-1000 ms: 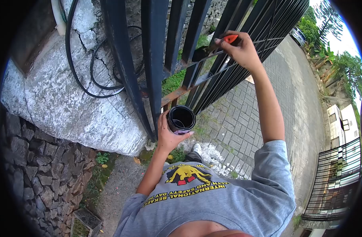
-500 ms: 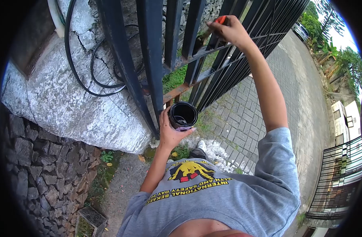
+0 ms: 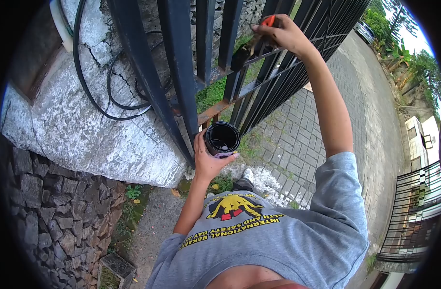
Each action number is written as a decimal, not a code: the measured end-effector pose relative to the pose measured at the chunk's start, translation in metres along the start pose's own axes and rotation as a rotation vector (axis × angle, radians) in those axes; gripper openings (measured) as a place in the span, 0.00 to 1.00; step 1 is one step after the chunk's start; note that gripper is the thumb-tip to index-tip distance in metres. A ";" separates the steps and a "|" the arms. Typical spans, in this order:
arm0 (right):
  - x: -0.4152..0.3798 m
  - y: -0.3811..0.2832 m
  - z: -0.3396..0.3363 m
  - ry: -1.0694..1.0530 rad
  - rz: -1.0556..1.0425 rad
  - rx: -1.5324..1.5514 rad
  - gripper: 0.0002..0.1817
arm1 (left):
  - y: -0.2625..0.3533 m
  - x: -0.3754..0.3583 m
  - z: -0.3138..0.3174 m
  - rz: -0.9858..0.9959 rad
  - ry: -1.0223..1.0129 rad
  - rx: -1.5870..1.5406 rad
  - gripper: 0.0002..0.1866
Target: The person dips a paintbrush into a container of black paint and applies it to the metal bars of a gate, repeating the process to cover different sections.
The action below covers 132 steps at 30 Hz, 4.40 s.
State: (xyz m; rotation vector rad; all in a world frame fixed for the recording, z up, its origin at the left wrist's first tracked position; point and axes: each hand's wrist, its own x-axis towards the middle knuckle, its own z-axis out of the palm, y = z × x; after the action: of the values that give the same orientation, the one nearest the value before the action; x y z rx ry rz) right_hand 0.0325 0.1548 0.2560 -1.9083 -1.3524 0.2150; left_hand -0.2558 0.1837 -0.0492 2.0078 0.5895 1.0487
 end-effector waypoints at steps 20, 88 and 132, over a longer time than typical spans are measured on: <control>0.010 -0.056 -0.083 0.597 -0.696 -0.320 0.12 | -0.010 0.005 0.015 -0.004 0.019 -0.007 0.57; 0.036 -0.167 -0.179 0.868 -0.802 -0.735 0.09 | -0.009 0.027 0.017 0.036 -0.046 -0.056 0.59; -0.093 0.057 -0.006 0.715 -0.583 -0.332 0.07 | -0.016 0.006 0.020 -0.002 -0.009 -0.096 0.64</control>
State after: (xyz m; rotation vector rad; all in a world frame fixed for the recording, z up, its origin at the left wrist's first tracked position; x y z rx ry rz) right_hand 0.0377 0.0636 0.1959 -1.5062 -1.3973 -0.9383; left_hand -0.2365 0.1890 -0.0669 1.9275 0.5270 1.0461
